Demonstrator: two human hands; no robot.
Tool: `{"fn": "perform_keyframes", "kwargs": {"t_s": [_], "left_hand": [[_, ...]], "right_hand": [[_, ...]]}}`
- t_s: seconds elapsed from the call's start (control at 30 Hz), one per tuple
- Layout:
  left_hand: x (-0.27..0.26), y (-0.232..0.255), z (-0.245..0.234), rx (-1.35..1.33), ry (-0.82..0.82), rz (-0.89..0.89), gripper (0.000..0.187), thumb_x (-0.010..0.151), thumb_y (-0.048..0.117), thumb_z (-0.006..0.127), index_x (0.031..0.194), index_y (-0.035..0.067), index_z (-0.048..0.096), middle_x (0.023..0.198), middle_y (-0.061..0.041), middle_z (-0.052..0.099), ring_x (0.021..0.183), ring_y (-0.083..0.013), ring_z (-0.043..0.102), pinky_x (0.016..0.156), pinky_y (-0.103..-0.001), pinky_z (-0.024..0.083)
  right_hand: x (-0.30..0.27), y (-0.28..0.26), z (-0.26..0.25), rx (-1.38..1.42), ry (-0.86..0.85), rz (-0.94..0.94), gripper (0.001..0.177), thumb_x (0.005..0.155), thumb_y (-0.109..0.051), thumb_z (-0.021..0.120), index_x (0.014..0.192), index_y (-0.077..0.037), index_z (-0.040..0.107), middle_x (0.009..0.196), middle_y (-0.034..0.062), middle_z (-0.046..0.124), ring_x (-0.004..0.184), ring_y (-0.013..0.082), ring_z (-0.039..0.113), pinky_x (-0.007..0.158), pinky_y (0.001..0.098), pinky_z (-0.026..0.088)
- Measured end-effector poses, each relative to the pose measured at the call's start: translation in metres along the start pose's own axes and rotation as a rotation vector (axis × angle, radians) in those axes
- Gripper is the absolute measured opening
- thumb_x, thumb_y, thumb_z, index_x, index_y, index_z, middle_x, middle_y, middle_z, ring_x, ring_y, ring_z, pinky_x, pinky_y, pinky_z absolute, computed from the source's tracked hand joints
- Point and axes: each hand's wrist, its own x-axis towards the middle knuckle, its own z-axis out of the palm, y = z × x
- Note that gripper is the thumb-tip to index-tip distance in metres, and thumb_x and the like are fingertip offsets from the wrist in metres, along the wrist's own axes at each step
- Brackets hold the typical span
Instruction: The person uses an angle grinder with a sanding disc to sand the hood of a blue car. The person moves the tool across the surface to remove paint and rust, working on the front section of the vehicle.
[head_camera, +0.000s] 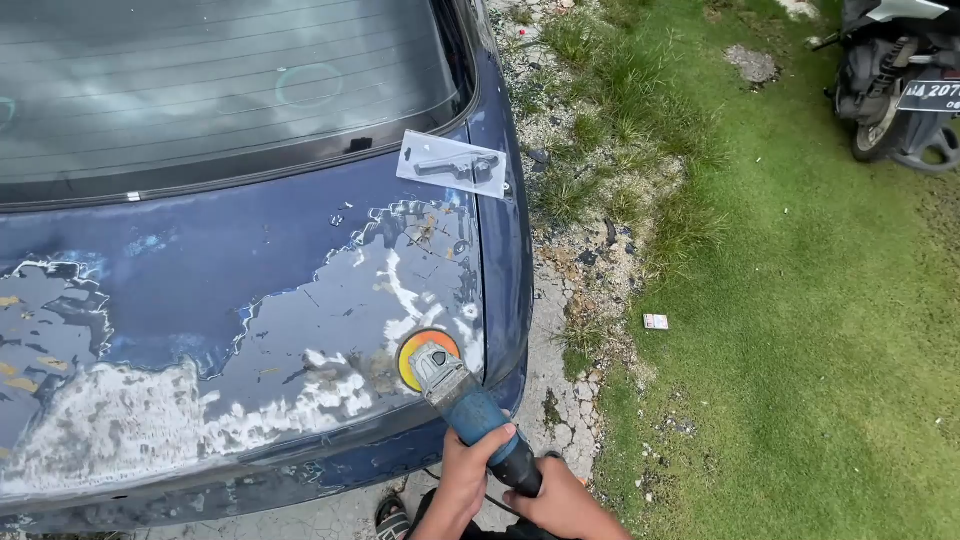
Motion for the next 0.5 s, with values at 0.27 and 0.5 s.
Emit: {"fn": "perform_keyframes", "kwargs": {"t_s": [0.27, 0.5], "left_hand": [[0.006, 0.012, 0.057, -0.131, 0.221, 0.071, 0.034, 0.066, 0.001, 0.089, 0.097, -0.006, 0.079, 0.095, -0.017, 0.079, 0.084, -0.0278, 0.071, 0.078, -0.042, 0.057], [0.035, 0.026, 0.083, -0.246, 0.328, 0.101, 0.029, 0.067, 0.0, 0.09, 0.093, -0.004, 0.078, 0.092, -0.015, 0.079, 0.078, -0.0264, 0.07, 0.072, -0.042, 0.058]], "right_hand": [[0.041, -0.007, -0.058, 0.009, -0.162, -0.078, 0.021, 0.08, -0.023, 0.083, 0.076, -0.012, 0.065, 0.065, -0.002, 0.06, 0.061, 0.0084, 0.055, 0.059, 0.0273, 0.046], [0.071, -0.054, -0.108, 0.012, -0.335, -0.045, 0.016, 0.084, -0.02, 0.083, 0.093, -0.009, 0.075, 0.081, -0.001, 0.069, 0.079, 0.0087, 0.06, 0.074, 0.024, 0.047]]}}
